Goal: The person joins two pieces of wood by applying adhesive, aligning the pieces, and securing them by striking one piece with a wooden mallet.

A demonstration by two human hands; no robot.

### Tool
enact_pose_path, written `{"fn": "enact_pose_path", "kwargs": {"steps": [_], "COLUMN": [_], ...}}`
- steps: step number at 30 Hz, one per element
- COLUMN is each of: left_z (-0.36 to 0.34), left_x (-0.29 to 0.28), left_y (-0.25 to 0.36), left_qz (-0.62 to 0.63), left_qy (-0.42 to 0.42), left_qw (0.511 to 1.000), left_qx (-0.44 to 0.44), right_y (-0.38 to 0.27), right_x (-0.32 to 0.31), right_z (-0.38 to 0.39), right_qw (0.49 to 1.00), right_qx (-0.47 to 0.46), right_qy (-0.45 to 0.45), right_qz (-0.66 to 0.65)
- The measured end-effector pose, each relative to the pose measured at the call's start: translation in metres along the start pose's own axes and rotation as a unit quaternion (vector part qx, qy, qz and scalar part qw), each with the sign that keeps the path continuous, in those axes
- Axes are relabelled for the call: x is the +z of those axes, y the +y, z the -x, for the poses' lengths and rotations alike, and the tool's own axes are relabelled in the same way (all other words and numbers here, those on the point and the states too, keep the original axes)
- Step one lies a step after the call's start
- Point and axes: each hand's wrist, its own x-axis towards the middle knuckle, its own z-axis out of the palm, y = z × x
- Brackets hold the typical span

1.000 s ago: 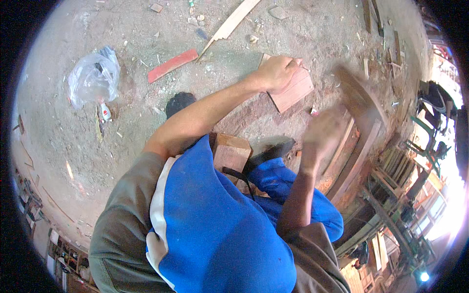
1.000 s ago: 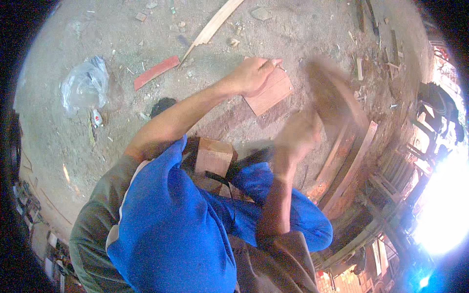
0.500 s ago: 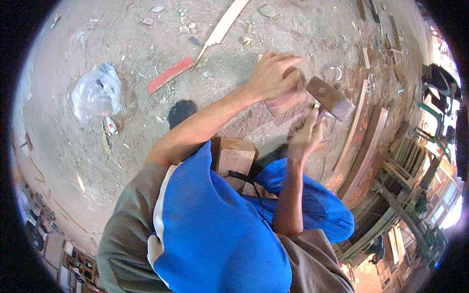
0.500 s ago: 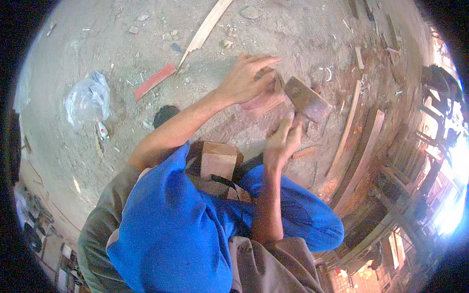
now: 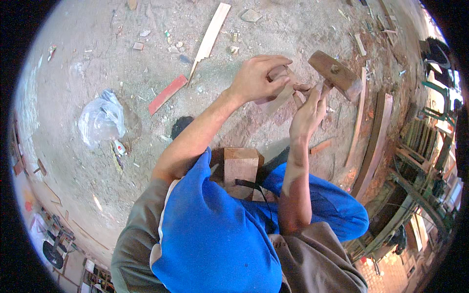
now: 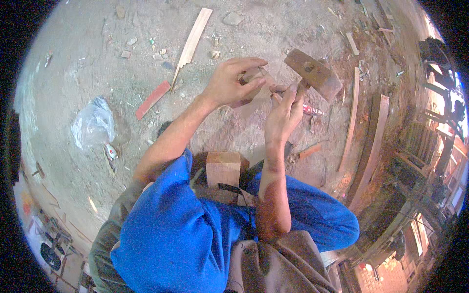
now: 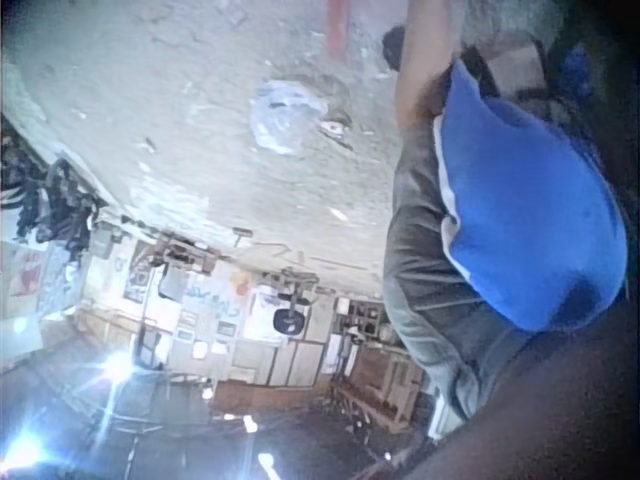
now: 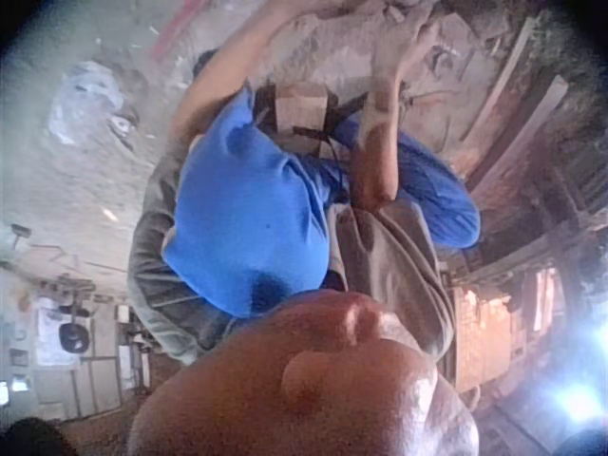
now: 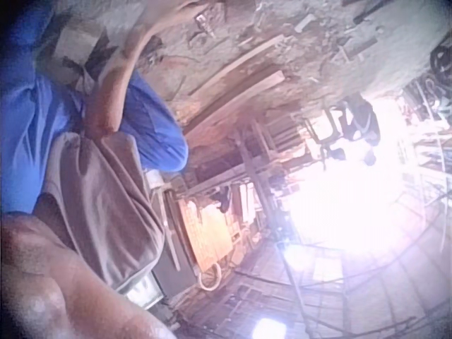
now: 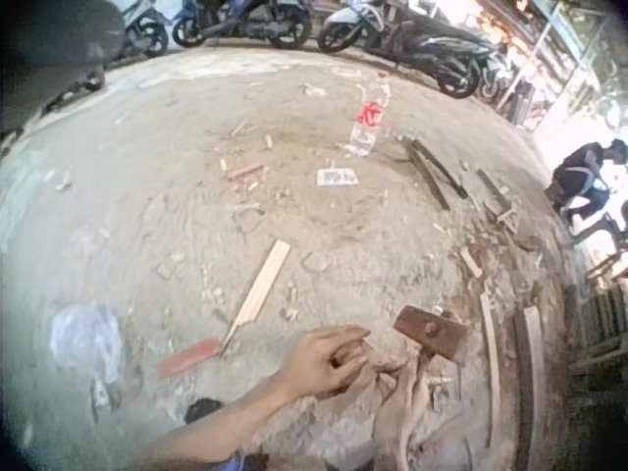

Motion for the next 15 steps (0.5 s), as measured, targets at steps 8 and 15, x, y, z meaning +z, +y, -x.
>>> {"fn": "enact_pose_path", "kwargs": {"steps": [8, 15], "left_z": [-0.013, -0.025], "left_x": [0.004, 0.004], "left_y": [0.001, -0.007], "left_qz": [-0.046, -0.077], "left_qy": [-0.014, -0.014], "left_qw": [0.999, 0.997], "left_qx": [-0.023, 0.005], "right_y": [-0.005, 0.003], "right_x": [-0.019, -0.021], "right_z": [0.003, 0.034], "right_qw": [0.997, 0.998], "right_qx": [-0.012, -0.021], "right_qy": [0.03, 0.01], "right_qz": [0.067, 0.051]}}
